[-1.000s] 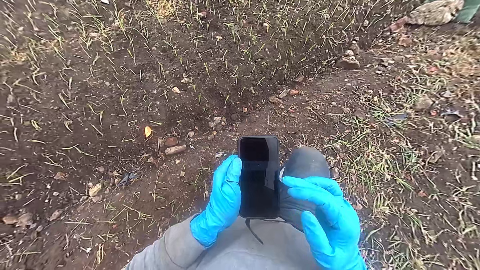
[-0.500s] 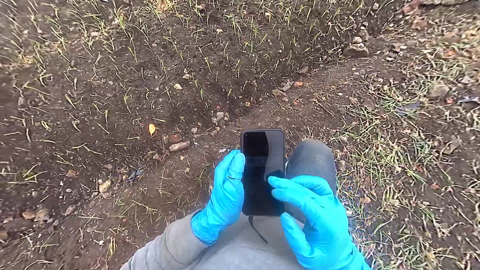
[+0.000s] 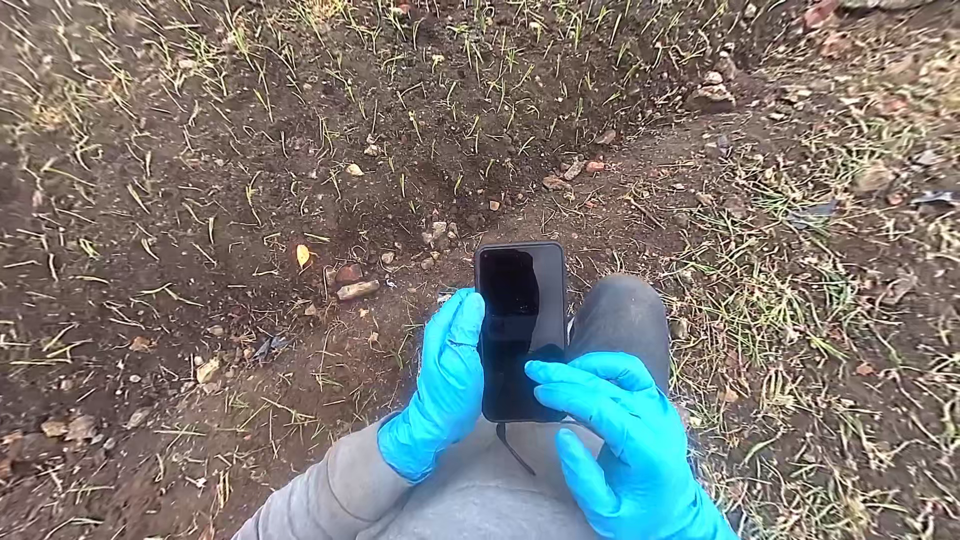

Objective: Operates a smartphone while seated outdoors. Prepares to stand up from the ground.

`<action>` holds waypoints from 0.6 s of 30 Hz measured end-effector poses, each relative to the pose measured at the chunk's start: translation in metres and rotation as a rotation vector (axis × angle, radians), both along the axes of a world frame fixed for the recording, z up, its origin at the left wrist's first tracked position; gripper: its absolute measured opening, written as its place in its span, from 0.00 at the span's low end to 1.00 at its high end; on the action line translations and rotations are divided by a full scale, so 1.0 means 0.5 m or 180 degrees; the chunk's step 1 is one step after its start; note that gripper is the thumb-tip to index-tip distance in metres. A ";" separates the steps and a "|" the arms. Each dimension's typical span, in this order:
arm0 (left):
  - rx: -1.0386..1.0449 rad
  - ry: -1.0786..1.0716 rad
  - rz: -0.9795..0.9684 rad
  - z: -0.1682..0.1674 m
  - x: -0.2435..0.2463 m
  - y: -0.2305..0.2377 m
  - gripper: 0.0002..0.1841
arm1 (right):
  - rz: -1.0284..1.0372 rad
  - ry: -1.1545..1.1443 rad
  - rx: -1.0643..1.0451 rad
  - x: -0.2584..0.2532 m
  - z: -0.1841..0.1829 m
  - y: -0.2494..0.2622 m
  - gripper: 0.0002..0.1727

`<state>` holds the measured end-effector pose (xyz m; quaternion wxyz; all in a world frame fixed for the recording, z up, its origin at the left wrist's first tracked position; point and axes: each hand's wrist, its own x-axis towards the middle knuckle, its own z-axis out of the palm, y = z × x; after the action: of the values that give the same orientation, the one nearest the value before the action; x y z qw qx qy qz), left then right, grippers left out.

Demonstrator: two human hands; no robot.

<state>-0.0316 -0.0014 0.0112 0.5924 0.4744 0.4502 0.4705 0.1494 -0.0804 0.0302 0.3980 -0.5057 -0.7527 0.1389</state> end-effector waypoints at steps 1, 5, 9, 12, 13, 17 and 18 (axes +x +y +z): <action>0.0007 -0.0004 -0.0009 -0.001 0.000 0.000 0.23 | -0.0016 -0.0013 -0.0017 0.001 0.001 0.002 0.20; -0.0031 -0.0025 -0.0010 -0.002 0.001 -0.002 0.23 | -0.0071 0.0103 -0.0005 0.010 0.004 0.011 0.21; -0.0039 0.0031 -0.0021 -0.001 0.002 -0.001 0.23 | -0.0097 0.0460 -0.0042 0.024 0.011 0.014 0.21; -0.0035 0.0066 0.0003 0.001 0.003 0.000 0.23 | -0.0189 0.0638 -0.0062 0.041 0.016 0.019 0.19; -0.0043 0.0057 0.0008 0.001 0.004 0.000 0.23 | -0.0234 0.0678 -0.0052 0.048 0.016 0.021 0.19; -0.0082 -0.0051 -0.0001 0.001 0.005 0.001 0.23 | -0.0433 0.0734 0.0007 0.085 0.013 0.030 0.19; -0.0076 -0.0045 0.0000 0.001 0.004 0.001 0.23 | -0.0481 0.0764 0.0006 0.096 0.010 0.033 0.19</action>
<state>-0.0296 -0.0009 0.0117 0.6012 0.4640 0.4516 0.4684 0.1976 -0.0638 0.0354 0.4950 -0.5403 -0.6596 0.1674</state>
